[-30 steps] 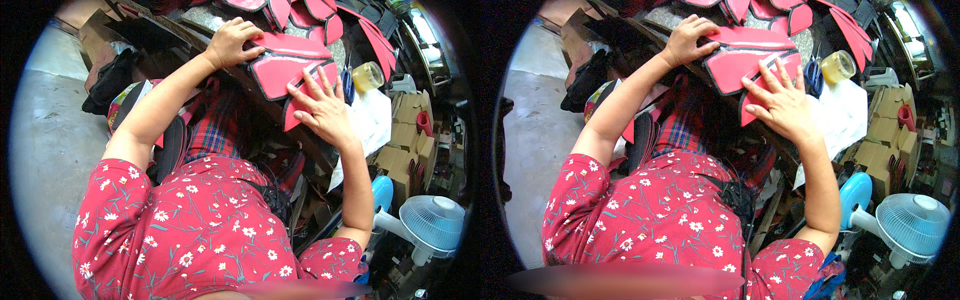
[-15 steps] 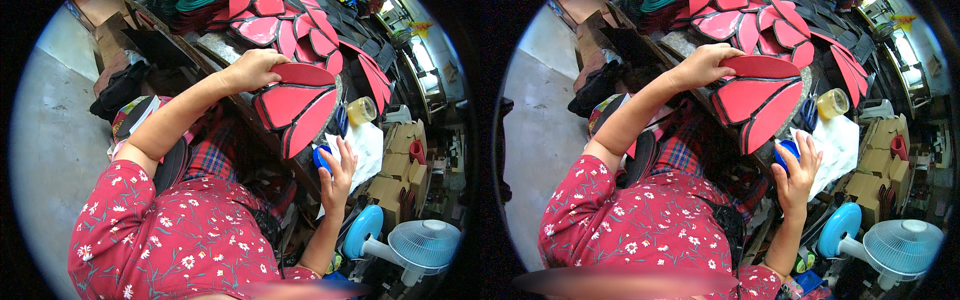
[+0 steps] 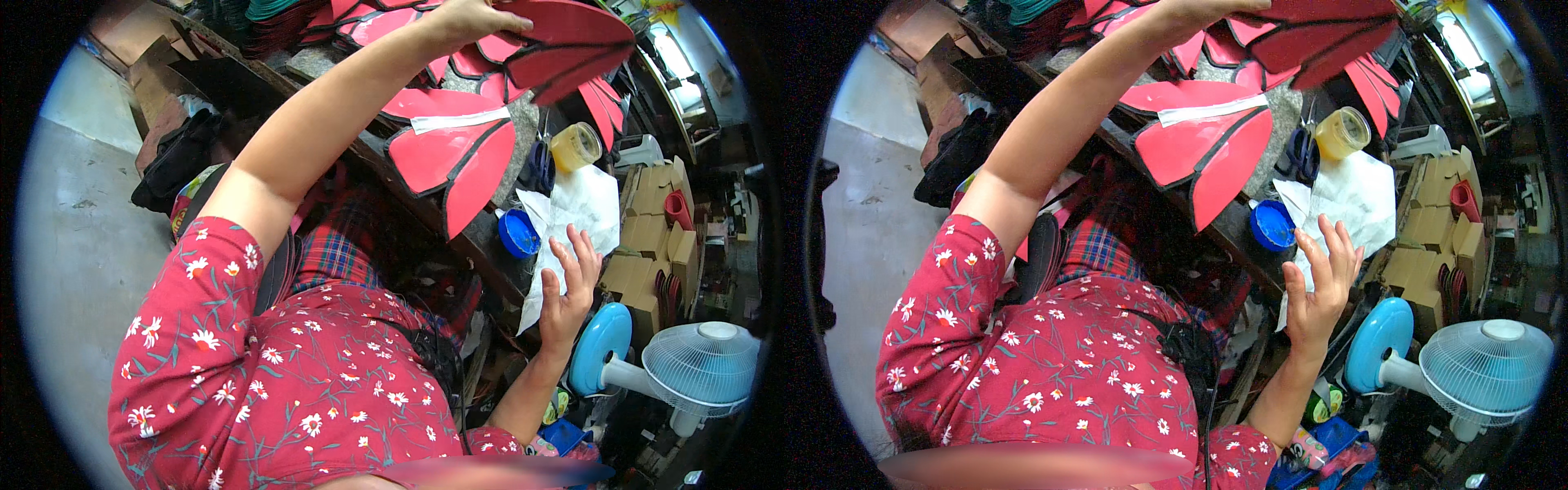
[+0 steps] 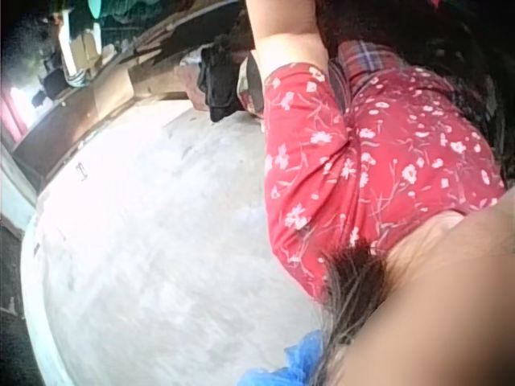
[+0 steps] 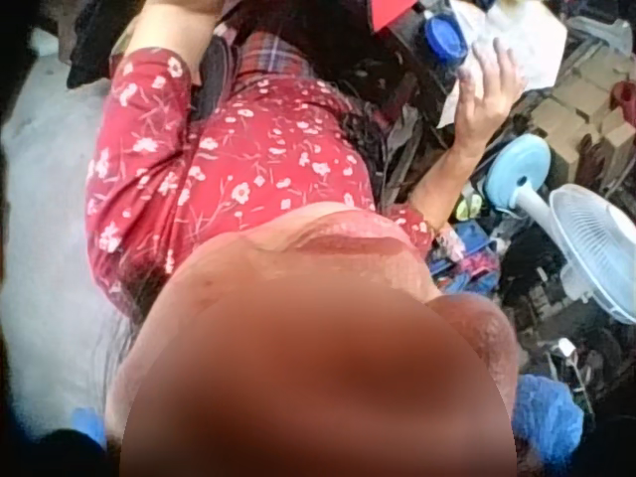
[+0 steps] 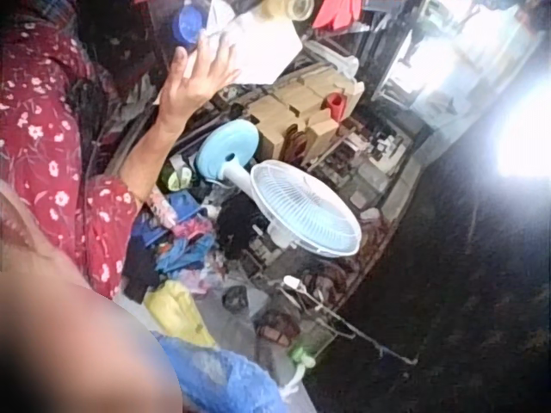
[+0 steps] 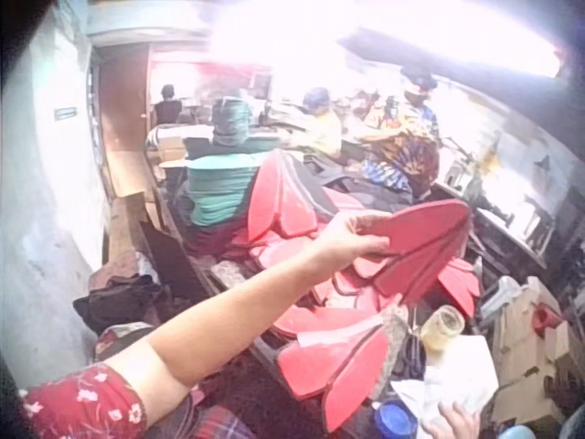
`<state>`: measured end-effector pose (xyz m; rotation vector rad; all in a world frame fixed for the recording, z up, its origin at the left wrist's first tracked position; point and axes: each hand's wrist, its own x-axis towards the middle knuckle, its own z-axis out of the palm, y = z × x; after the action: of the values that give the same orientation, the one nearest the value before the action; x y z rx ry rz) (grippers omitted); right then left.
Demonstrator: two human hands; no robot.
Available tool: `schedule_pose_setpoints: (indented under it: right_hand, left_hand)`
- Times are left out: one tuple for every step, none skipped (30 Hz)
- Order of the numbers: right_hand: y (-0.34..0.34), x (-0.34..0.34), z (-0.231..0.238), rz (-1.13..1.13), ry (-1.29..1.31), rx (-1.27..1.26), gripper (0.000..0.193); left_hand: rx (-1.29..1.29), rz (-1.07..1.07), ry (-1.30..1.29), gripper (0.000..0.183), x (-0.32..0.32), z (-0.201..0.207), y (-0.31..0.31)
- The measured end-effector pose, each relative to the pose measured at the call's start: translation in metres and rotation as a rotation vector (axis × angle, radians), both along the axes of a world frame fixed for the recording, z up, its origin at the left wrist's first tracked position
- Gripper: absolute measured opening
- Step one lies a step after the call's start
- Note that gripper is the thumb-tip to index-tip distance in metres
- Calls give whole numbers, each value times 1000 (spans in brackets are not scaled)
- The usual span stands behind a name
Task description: The person sits on the floor and assembles pink petal-shaped pieces with black borders. They apply a clear adhesive to the edges and press the pieces together. The person then uses scissors to cut strips of white material and places them on the assembled parts.
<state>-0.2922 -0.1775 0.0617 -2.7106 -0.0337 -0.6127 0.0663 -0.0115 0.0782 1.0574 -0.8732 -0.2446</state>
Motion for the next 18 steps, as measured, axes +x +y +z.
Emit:
schedule_pose_setpoints:
  right_hand:
    - [0,0,1,-6,2,-8,39]
    - [-1,1,2,0,-10,-11,39]
    - [-1,2,2,-4,-11,-17,39]
    - [-2,3,3,-6,-12,-24,39]
    - [-3,5,4,-7,-14,-30,39]
    - [-3,7,4,-20,-13,-48,39]
    - [-3,7,4,-17,-21,-48,39]
    - [-4,9,4,-15,-23,-55,38]
    - [-4,11,4,-8,-26,-61,38]
    - [-5,12,4,-7,-26,-55,38]
    - [-4,12,3,-4,-28,-48,38]
    - [-5,13,2,-1,-29,-41,38]
    - [-5,15,2,1,-22,-40,38]
    - [-5,16,1,0,-15,-40,38]
    - [-5,19,1,-4,-6,-45,38]
    - [-5,21,1,5,-3,-30,37]
    - [-6,23,1,6,5,-36,37]
    - [-6,28,3,9,5,-41,37]
  left_hand:
    - [-65,8,8,48,6,-2,-7]
    - [-76,18,103,49,11,-5,-14]
    - [-87,29,196,50,15,-7,-20]
    - [-98,19,232,51,17,-9,-23]
    - [-109,11,267,52,19,-9,-26]
    - [-118,4,301,52,20,-9,-27]
    - [-102,19,242,52,21,-5,-27]
    - [-85,38,183,52,24,2,-25]
    - [-67,62,124,53,27,11,-20]
    - [-191,-19,138,51,28,17,-15]
    - [-122,-26,119,50,34,26,-2]
    - [-142,-6,77,50,38,33,9]
    - [-160,11,41,50,45,38,19]
    - [-103,50,97,49,51,40,33]
    - [95,176,217,49,59,40,51]
    - [36,157,157,48,66,37,63]
    - [-23,136,97,47,73,33,72]
    - [-5,184,87,46,81,26,82]
